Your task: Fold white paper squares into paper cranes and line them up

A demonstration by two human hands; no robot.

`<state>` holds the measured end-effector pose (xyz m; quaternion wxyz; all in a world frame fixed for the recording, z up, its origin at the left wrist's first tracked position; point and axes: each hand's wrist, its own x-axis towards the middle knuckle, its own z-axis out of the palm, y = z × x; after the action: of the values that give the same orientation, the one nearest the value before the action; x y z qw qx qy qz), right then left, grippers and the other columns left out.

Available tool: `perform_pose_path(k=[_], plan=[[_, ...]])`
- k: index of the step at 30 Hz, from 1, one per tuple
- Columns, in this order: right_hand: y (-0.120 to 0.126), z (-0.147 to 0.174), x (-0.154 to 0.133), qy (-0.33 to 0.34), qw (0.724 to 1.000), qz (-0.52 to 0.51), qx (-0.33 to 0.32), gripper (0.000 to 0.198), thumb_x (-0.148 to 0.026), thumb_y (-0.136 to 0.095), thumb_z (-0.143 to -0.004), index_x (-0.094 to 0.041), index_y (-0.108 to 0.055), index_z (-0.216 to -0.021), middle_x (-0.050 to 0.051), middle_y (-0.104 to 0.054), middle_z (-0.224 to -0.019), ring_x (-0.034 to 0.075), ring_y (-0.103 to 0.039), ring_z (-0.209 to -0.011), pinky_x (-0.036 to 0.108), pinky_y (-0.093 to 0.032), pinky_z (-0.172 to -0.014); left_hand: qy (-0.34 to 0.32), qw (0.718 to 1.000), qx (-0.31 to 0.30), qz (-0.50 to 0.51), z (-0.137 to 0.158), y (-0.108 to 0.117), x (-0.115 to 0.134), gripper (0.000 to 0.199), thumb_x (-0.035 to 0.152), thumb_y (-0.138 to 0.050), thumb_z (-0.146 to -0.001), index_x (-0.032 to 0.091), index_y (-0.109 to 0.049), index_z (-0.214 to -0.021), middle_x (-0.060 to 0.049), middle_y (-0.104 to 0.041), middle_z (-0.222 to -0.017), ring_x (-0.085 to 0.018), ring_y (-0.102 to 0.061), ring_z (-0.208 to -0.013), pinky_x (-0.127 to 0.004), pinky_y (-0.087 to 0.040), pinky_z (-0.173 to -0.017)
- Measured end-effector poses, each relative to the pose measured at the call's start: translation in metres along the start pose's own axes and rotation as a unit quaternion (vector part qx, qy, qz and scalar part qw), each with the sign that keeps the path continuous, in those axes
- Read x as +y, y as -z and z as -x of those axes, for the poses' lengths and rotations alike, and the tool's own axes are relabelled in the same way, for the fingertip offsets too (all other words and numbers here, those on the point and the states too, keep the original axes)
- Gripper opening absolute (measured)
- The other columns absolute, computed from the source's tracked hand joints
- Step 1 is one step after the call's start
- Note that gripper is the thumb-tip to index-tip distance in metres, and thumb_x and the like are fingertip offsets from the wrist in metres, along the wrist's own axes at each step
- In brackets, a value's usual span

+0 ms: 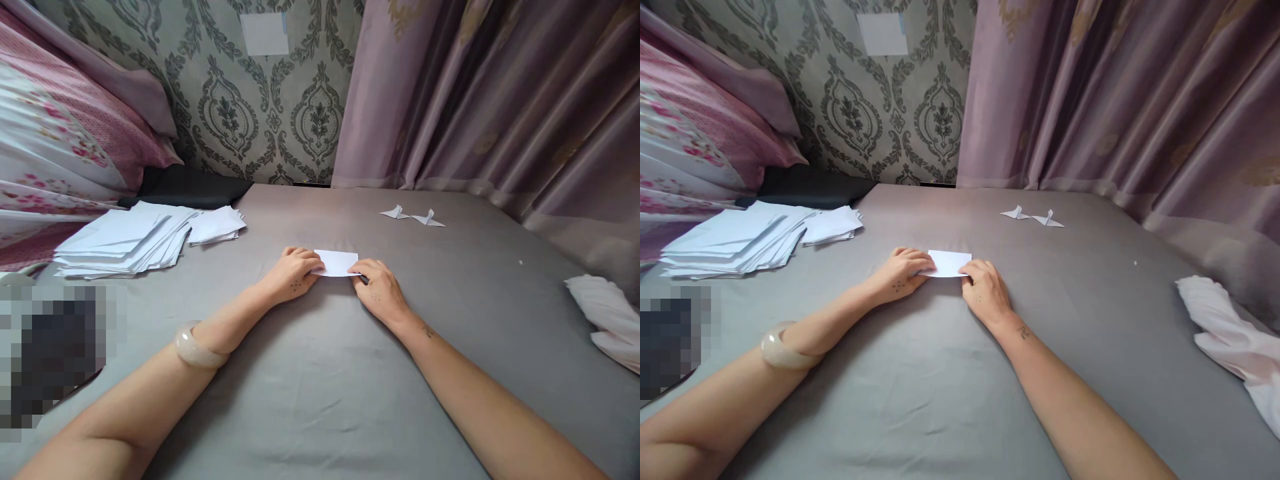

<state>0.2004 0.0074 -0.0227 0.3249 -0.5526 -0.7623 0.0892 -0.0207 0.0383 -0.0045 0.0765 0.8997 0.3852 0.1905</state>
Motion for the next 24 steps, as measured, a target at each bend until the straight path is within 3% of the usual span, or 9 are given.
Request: perform_pose_path(k=[3,6,11,15,18,24], plan=[[0.007,0.002,-0.005,0.005,0.999,0.015,-0.030,0.026,-0.008,-0.050,-0.080,-0.021,-0.071,-0.090,0.004,-0.069,-0.101,0.020,-0.057,-0.091,0.033,-0.046,-0.082,-0.045,0.999,0.003,-0.023,0.000,0.003,0.001,0.024,0.021,-0.044,-0.091,0.019,-0.068,-0.094,-0.006,-0.069,-0.101,-0.021,-0.058,-0.100,-0.039,-0.035,-0.093],[0.022,0.006,-0.011,0.027,0.993,0.040,-0.110,0.031,-0.005,-0.047,-0.077,-0.022,-0.069,-0.092,0.003,-0.067,-0.104,0.020,-0.056,-0.095,0.033,-0.045,-0.081,-0.066,0.997,-0.034,0.006,0.000,0.011,0.008,0.021,0.018,-0.048,-0.085,0.018,-0.069,-0.086,-0.007,-0.067,-0.089,-0.019,-0.059,-0.087,-0.034,-0.039,-0.082],[0.047,0.009,-0.012,0.038,0.977,0.005,-0.211,0.020,-0.013,-0.049,-0.081,-0.024,-0.066,-0.081,0.001,-0.064,-0.104,0.018,-0.056,-0.096,0.031,-0.043,-0.082,0.009,0.982,-0.136,0.128,0.000,0.027,0.019,0.019,0.021,-0.051,-0.082,0.014,-0.069,-0.077,-0.005,-0.060,-0.082,-0.012,-0.051,-0.062,-0.025,-0.038,-0.059],[0.045,0.008,-0.008,-0.010,0.980,-0.031,-0.196,0.015,-0.026,-0.052,-0.084,-0.023,-0.064,-0.075,0.002,-0.060,-0.113,0.018,-0.056,-0.097,0.032,-0.044,-0.082,0.108,0.973,-0.121,0.162,-0.001,0.025,0.021,0.030,0.035,-0.053,-0.083,0.014,-0.061,-0.064,-0.005,-0.057,-0.084,-0.011,-0.047,-0.060,-0.025,-0.036,-0.056],[0.035,0.006,-0.006,-0.066,0.982,-0.057,-0.166,0.024,-0.034,-0.052,-0.085,-0.020,-0.058,-0.067,0.004,-0.059,-0.116,0.018,-0.057,-0.094,0.031,-0.045,-0.076,0.179,0.964,-0.095,0.172,-0.002,0.016,0.020,0.040,0.043,-0.052,-0.084,0.014,-0.053,-0.056,-0.006,-0.056,-0.081,-0.011,-0.046,-0.061,-0.026,-0.036,-0.056],[0.016,0.009,-0.007,-0.106,0.990,-0.031,-0.090,0.026,-0.032,-0.048,-0.087,-0.019,-0.054,-0.066,0.009,-0.057,-0.110,0.020,-0.057,-0.095,0.035,-0.046,-0.081,0.233,0.957,-0.026,0.168,-0.002,0.000,0.020,0.040,0.042,-0.055,-0.082,0.017,-0.044,-0.053,-0.008,-0.056,-0.082,-0.019,-0.051,-0.079,-0.034,-0.043,-0.073]])
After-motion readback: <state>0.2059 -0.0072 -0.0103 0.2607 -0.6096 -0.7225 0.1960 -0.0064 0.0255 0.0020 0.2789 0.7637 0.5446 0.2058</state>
